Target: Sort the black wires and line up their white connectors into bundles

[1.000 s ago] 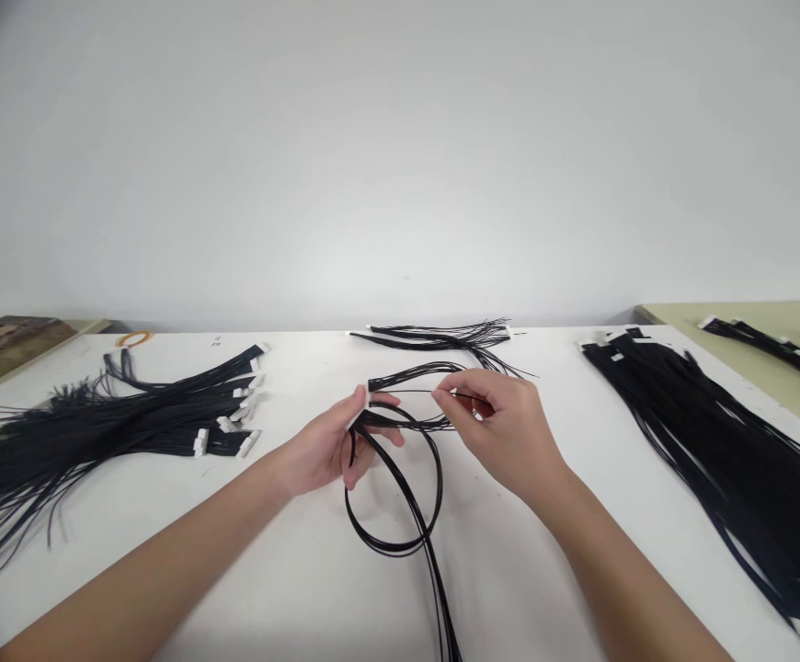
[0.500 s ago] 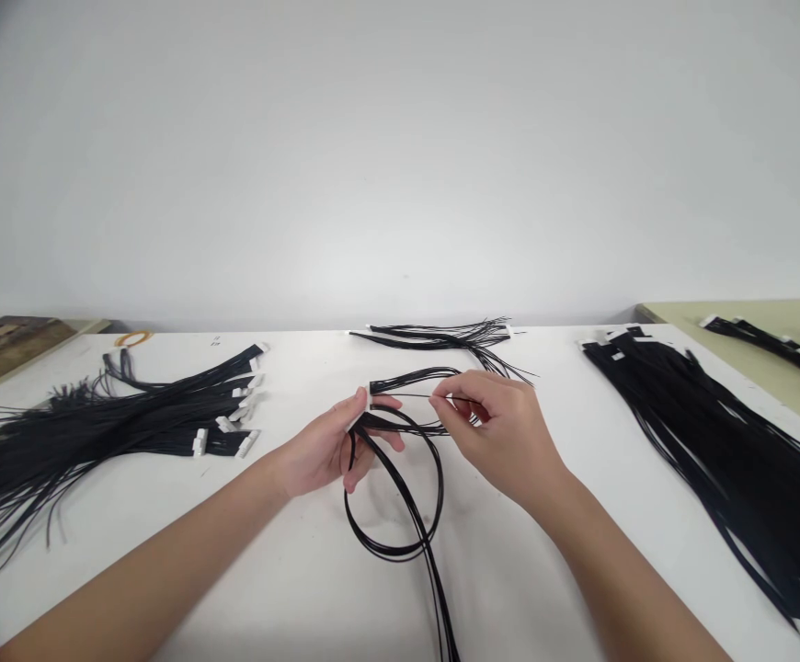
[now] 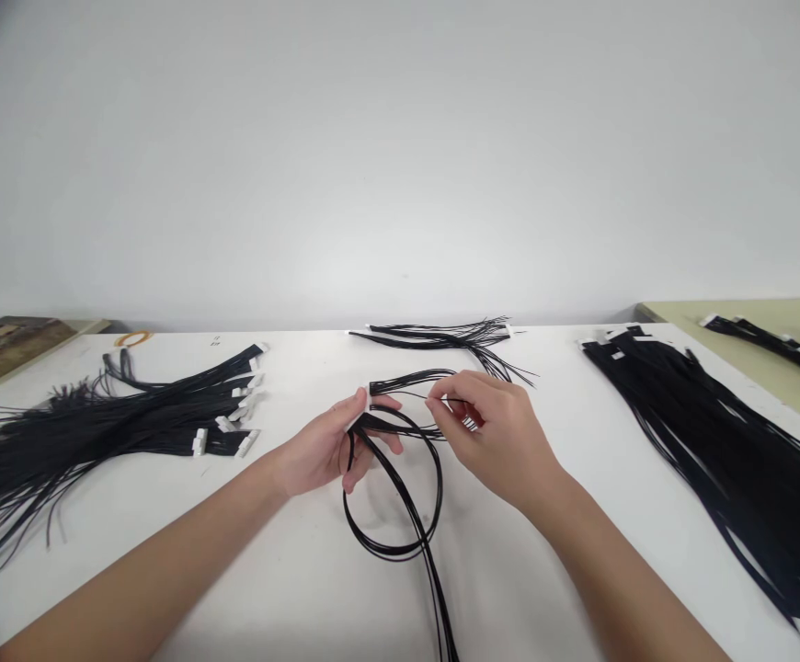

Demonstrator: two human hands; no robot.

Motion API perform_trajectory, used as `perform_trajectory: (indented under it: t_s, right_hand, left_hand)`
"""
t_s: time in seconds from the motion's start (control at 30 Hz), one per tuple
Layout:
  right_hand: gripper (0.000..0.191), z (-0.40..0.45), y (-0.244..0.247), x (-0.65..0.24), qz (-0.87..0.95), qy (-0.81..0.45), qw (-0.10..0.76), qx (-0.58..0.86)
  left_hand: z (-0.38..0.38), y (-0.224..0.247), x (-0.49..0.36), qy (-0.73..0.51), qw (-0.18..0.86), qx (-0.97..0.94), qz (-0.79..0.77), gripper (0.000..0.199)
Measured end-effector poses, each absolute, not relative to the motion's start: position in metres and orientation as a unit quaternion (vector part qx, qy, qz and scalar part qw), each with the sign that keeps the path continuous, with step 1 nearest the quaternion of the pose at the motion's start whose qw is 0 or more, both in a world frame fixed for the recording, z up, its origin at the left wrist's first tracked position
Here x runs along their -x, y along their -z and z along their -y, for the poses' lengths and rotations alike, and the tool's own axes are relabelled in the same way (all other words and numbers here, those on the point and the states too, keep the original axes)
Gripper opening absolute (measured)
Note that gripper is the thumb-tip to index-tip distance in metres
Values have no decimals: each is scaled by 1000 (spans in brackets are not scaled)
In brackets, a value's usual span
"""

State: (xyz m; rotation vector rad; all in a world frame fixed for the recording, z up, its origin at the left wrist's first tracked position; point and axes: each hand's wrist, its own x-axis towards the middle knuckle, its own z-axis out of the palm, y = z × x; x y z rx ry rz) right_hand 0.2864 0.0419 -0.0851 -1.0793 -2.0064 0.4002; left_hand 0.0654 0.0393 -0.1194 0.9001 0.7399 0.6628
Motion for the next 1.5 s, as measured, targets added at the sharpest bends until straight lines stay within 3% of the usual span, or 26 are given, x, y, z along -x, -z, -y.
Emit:
perform_trajectory:
  t_s: [0.17,0.4,1.2,1.5]
  right_hand:
    - [6,-43,91,-286,816,-138,380,413]
    - [12,-41,101,-279,851,-7,388,353]
    - [19,-40,103,-273,856,-62,407,311]
    - [13,-42,105,-274,846,50,417,328]
  left_hand:
    - [-38,117,-68,-296,780,-435,-340,53]
    - [-35,116,-70,-274,772,-472,-326,56]
    - [-37,118,-67,-270,785,-461,-313,51]
    - [-38,120,-66,-294,792,-436,-310,48]
